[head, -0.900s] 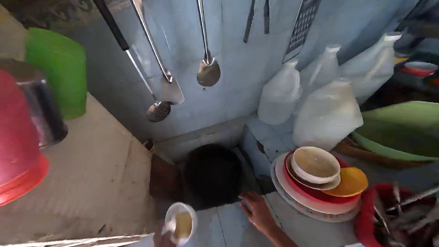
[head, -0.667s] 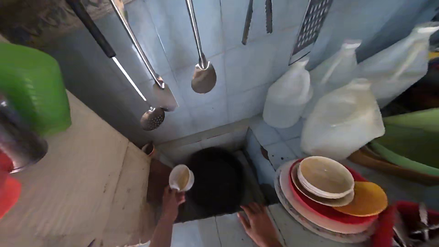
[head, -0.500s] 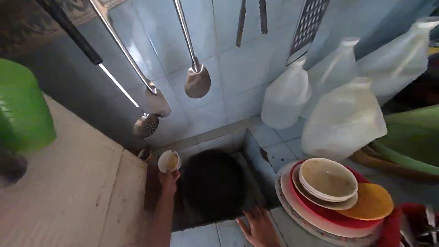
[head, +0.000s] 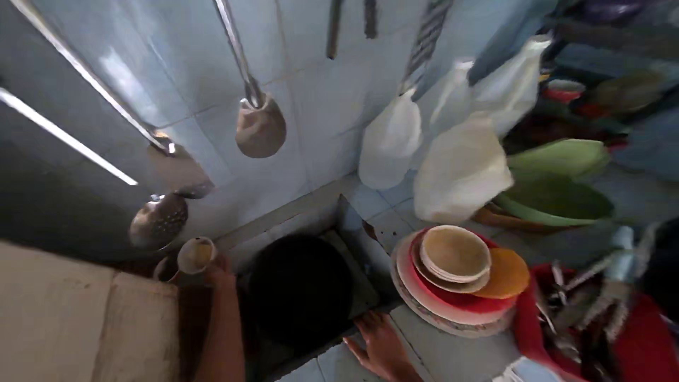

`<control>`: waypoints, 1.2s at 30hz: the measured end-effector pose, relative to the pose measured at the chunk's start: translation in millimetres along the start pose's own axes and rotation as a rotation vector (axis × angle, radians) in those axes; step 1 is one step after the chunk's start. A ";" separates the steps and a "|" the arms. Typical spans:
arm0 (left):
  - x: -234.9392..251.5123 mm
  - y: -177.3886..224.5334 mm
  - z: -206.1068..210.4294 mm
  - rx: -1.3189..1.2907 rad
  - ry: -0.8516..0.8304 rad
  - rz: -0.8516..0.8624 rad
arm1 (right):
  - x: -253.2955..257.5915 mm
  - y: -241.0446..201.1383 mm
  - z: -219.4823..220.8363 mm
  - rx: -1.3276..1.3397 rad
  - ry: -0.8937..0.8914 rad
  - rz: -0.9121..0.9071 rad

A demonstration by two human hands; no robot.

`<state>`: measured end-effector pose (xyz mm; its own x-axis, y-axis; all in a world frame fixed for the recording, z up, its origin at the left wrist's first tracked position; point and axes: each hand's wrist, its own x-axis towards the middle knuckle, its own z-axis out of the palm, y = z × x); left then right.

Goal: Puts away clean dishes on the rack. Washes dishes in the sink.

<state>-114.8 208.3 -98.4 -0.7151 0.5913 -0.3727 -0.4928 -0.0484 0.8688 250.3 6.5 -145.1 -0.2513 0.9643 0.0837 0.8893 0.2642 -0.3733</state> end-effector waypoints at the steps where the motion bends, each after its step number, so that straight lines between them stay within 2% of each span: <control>1: -9.1 -4.4 -3.8 0.024 -0.049 -0.029 | 0.4 -0.1 -1.1 0.004 -0.028 0.013; 5: -68.1 -28.4 -18.7 0.185 -0.151 -0.186 | 6.5 -0.6 -12.4 0.062 -0.278 0.093; 9: -121.8 -54.9 -42.1 0.443 -0.277 -0.262 | 9.4 0.2 -13.7 0.086 -0.330 0.100; 12: -150.9 -65.7 -63.6 0.625 -0.397 -0.190 | 8.1 4.2 -13.7 0.116 -0.326 0.044; 15: -173.0 -63.3 -83.7 0.770 -0.463 -0.069 | 2.4 9.8 -18.0 0.300 -0.148 -0.051; 17: -184.1 -57.8 -95.0 0.824 -0.478 -0.018 | 3.9 8.6 -38.1 0.383 0.091 -0.137; 19: -192.0 -54.8 -106.3 0.846 -0.466 0.007 | 12.6 15.0 -73.0 0.303 0.350 -0.158; 20: -195.7 -53.4 -111.5 0.846 -0.451 0.011 | 17.9 23.1 -95.7 0.226 0.412 -0.094; 22: -201.9 -52.7 -120.9 0.822 -0.414 0.022 | 27.1 45.6 -145.6 0.077 0.289 0.138; 24: -206.7 -53.2 -126.3 0.805 -0.384 0.026 | 36.2 70.6 -181.2 -0.023 -0.029 0.332; 27: -214.5 -54.8 -131.4 0.803 -0.372 0.011 | 38.7 92.8 -192.2 -0.157 -0.329 0.359; 29: -217.6 -56.5 -132.6 0.804 -0.373 0.006 | 35.4 97.0 -195.5 -0.206 -0.354 0.307; 32: -217.3 -57.3 -132.9 0.818 -0.402 0.013 | 29.4 101.7 -197.8 -0.233 -0.286 0.251; 35: -210.5 -55.2 -126.8 0.852 -0.448 -0.002 | 23.7 106.8 -199.1 -0.180 -0.130 0.224; 36: -206.4 -55.7 -124.3 0.861 -0.469 -0.002 | 21.5 108.6 -198.3 -0.149 -0.026 0.205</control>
<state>-1.4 -11.0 -110.4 -0.3538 0.8596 -0.3686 0.1697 0.4466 0.8785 417.3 59.7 -0.6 -0.0683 0.9977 -0.0041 0.9687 0.0653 -0.2394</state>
